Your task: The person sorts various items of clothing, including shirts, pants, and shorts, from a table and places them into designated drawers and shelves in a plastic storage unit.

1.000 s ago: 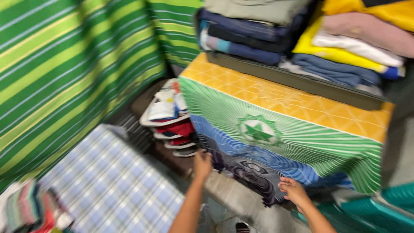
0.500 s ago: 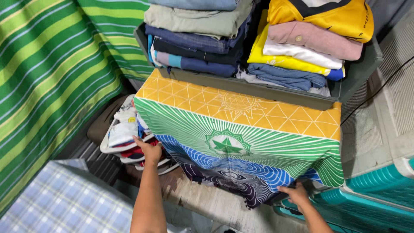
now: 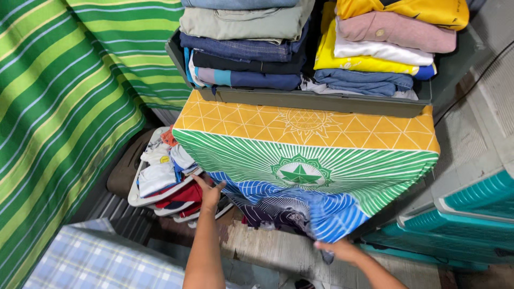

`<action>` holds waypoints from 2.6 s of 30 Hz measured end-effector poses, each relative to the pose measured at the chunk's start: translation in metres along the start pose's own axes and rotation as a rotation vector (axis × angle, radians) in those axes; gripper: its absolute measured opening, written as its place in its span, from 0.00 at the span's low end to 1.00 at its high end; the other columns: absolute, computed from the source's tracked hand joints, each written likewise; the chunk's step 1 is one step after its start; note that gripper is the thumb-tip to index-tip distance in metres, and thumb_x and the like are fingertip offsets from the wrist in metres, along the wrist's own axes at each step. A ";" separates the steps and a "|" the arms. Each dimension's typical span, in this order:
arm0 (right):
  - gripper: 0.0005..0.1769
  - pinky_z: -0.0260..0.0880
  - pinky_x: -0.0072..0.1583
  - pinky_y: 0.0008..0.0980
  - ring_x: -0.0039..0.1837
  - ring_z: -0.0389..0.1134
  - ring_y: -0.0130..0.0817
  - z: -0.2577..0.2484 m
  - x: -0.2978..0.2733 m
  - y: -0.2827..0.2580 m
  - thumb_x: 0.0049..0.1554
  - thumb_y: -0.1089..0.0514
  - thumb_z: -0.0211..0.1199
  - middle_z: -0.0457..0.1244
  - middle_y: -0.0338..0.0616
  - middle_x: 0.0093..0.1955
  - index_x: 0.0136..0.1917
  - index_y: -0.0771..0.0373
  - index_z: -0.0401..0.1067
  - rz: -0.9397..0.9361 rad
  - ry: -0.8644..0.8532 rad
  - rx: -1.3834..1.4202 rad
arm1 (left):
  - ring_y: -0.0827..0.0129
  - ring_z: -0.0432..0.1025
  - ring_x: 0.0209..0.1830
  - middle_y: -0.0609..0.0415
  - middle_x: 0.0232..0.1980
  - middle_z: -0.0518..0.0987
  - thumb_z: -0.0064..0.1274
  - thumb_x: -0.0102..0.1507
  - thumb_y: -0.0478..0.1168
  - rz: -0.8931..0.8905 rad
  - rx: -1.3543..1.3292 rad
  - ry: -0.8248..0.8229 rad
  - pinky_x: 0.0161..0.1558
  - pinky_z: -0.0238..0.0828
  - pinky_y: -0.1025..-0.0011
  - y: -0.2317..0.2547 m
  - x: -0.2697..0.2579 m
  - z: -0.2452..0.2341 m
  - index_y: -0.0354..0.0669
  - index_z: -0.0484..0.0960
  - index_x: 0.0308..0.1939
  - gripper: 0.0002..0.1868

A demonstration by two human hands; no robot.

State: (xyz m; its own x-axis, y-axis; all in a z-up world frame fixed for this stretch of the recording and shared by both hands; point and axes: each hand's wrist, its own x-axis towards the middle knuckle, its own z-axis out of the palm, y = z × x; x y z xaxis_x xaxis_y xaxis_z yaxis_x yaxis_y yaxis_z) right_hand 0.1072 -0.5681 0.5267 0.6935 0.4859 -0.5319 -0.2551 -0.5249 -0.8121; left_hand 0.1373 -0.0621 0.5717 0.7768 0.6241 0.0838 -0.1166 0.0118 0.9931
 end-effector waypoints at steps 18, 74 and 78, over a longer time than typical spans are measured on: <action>0.37 0.68 0.63 0.36 0.60 0.73 0.41 -0.018 -0.025 -0.238 0.53 0.29 0.63 0.73 0.48 0.56 0.59 0.61 0.79 -0.056 0.539 -0.094 | 0.35 0.71 0.52 0.31 0.53 0.76 0.65 0.57 0.37 0.236 0.469 0.074 0.52 0.67 0.54 0.067 -0.039 0.117 0.27 0.77 0.53 0.24; 0.40 0.53 0.76 0.45 0.81 0.47 0.61 -0.224 0.137 -0.514 0.57 0.61 0.53 0.42 0.69 0.82 0.80 0.74 0.49 -0.746 0.862 -1.060 | 0.59 0.76 0.61 0.48 0.65 0.77 0.45 0.70 0.46 -0.303 -0.370 -0.462 0.56 0.76 0.58 0.259 -0.137 0.147 0.39 0.70 0.64 0.22; 0.27 0.61 0.70 0.50 0.75 0.59 0.56 -0.242 0.174 -0.506 0.61 0.57 0.52 0.57 0.61 0.75 0.72 0.67 0.65 -0.465 0.809 -1.327 | 0.63 0.77 0.55 0.50 0.60 0.78 0.47 0.69 0.46 -0.360 -0.314 -0.305 0.51 0.77 0.62 0.221 -0.158 0.130 0.41 0.72 0.63 0.21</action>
State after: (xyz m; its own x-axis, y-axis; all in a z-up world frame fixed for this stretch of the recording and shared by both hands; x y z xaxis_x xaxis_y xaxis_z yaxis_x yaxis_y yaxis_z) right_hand 0.5196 -0.3869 0.9034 0.8038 0.5169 0.2945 0.4995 -0.8553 0.1378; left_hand 0.0690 -0.2601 0.7883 0.9397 0.2848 -0.1892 0.0461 0.4428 0.8954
